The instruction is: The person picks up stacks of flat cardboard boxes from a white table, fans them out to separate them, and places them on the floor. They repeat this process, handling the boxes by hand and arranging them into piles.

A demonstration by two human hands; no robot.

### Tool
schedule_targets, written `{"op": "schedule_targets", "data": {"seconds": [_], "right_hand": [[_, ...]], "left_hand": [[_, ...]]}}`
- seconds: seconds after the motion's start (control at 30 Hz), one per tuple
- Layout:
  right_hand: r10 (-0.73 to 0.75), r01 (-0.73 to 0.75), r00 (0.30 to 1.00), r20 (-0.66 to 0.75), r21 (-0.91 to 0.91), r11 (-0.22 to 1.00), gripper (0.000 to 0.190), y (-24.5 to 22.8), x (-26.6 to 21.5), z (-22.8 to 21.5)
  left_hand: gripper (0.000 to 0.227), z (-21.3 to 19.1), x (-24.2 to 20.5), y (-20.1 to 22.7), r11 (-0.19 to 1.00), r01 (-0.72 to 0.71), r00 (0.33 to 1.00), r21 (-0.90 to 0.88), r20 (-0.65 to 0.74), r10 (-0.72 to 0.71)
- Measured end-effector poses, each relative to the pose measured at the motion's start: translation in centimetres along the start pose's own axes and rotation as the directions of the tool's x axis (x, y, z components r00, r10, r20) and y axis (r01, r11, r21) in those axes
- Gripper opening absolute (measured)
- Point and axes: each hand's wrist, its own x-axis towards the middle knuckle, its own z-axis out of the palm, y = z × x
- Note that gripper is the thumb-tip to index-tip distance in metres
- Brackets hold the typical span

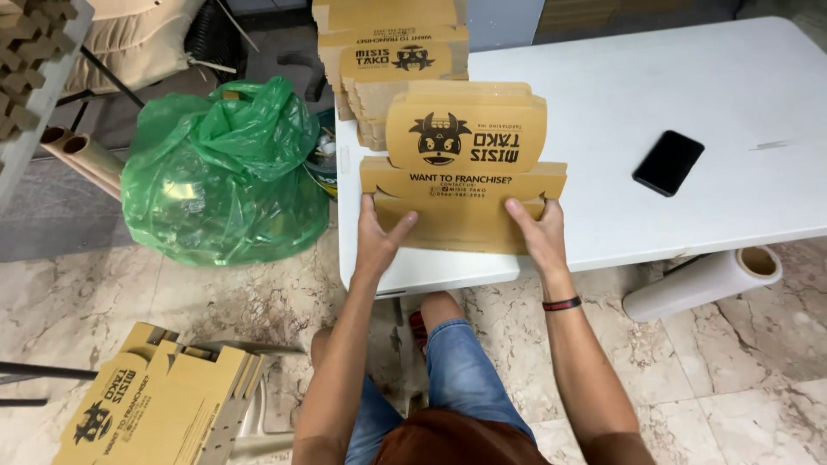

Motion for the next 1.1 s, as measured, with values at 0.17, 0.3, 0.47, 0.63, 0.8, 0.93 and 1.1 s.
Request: {"op": "schedule_targets", "data": {"seconds": [0.17, 0.3, 0.47, 0.63, 0.8, 0.93, 1.1], "right_hand": [[0.143, -0.166, 0.978, -0.154, -0.148, 0.975, 0.106, -3.8, -2.7, 2.5], [-0.084, 0.073, 0.979, -0.185, -0.069, 0.995, 0.07, 2.5, -1.3, 1.2], [-0.087, 0.349, 0.888, -0.452, 0.538, 0.767, 0.068, -9.4, -1.7, -0.3], [-0.662, 0.677, 0.735, -0.146, 0.203, 0.707, 0.055, -15.3, 3.9, -3.9], [-0.173, 0.76, 0.623, 0.762, -0.54, 0.361, 0.074, -28.6, 3.5, 6.6], [0.305, 0.539, 0.762, 0.572, -0.82, 0.19, 0.073, -28.1, 6.1, 10.0], [0.615, 0.544, 0.603, 0.508, -0.826, 0.149, 0.083, -31.8, 5.5, 11.2]], "left_hand": [[0.074, 0.5, 0.4, -3.7, 0.988, -0.106, 0.994, -0.115, -0.025, 0.104], [0.065, 0.1, 0.5, -5.5, 0.982, -0.158, 0.986, -0.106, -0.061, 0.152], [0.05, -0.7, -0.8, -3.8, 0.985, -0.16, 0.987, -0.07, 0.017, 0.161], [0.05, -0.9, -1.0, -3.4, 1.0, -0.008, 0.999, -0.026, 0.041, 0.009], [0.054, -0.5, -1.0, -2.6, 1.0, 0.023, 0.999, -0.01, 0.034, -0.022], [0.047, 0.0, -0.3, -3.5, 0.999, -0.017, 1.0, -0.035, 0.021, 0.018], [0.048, 0.0, -0.7, -2.2, 0.996, -0.026, 0.997, -0.083, 0.067, 0.031]]}}
